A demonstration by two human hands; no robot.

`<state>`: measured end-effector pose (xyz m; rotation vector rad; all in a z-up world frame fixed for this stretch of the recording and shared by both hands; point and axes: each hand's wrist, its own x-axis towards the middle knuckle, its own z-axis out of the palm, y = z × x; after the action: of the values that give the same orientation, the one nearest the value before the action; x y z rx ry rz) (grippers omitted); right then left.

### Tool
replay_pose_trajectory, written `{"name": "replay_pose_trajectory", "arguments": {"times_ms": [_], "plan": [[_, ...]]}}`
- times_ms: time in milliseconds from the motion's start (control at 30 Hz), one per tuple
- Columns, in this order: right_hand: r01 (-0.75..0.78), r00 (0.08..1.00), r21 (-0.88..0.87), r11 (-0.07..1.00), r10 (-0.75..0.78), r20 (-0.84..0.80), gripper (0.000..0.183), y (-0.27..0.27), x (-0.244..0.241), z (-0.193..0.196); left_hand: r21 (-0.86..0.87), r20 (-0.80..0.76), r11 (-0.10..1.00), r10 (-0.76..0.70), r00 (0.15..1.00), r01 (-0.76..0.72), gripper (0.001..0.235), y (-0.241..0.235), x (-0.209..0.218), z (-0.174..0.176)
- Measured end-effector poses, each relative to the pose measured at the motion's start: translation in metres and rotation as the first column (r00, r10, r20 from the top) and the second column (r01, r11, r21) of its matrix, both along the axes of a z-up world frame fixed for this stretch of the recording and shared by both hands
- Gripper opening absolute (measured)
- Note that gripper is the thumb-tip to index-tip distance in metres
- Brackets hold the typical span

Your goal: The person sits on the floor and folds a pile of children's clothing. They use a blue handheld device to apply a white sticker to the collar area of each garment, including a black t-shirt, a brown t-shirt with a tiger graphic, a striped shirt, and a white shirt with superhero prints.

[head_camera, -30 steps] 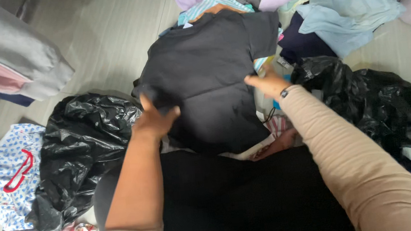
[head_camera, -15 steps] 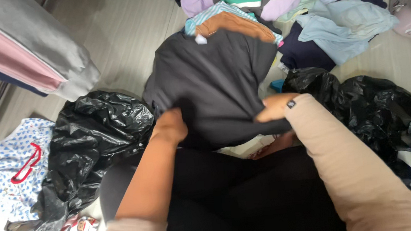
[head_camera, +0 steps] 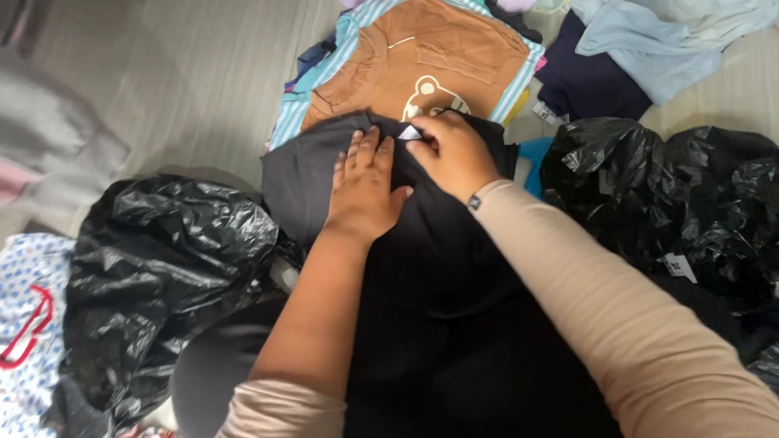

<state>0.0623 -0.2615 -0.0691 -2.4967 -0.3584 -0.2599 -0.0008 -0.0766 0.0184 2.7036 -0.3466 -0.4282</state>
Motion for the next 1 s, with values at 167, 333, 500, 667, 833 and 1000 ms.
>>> {"name": "replay_pose_trajectory", "arguments": {"times_ms": [167, 333, 500, 667, 833, 1000], "plan": [[0.091, 0.978, 0.171, 0.981, -0.12, 0.169, 0.011, 0.009, 0.013, 0.008, 0.06, 0.003, 0.998, -0.026, 1.0, 0.026, 0.067, -0.001, 0.001, -0.013], [-0.015, 0.903, -0.27, 0.963, 0.129, 0.409, 0.012, 0.004, -0.03, -0.023, 0.034, 0.014, 0.999, -0.02, 1.0, 0.019, 0.071, 0.011, 0.012, -0.038], [0.043, 0.891, -0.389, 0.92, 0.141, 0.433, 0.024, 0.021, -0.063, -0.036, -0.106, -0.011, 0.994, 0.0, 1.0, -0.001, 0.071, 0.019, 0.014, -0.037], [0.021, 0.943, -0.391, 0.92, 0.112, 0.315, 0.037, 0.033, -0.078, -0.014, 0.048, 0.034, 0.998, -0.044, 0.998, 0.043, 0.056, 0.016, 0.009, -0.043], [-0.024, 0.994, -0.357, 0.934, 0.059, 0.087, 0.029, 0.024, -0.071, -0.002, -0.019, 0.031, 0.997, -0.069, 0.997, 0.07, 0.054, 0.019, 0.009, -0.04], [-0.138, 0.926, -0.451, 0.882, -0.048, -0.376, 0.023, 0.008, -0.102, 0.061, -0.006, 0.075, 0.997, -0.079, 0.994, 0.079, 0.066, 0.012, 0.008, -0.041]]}}
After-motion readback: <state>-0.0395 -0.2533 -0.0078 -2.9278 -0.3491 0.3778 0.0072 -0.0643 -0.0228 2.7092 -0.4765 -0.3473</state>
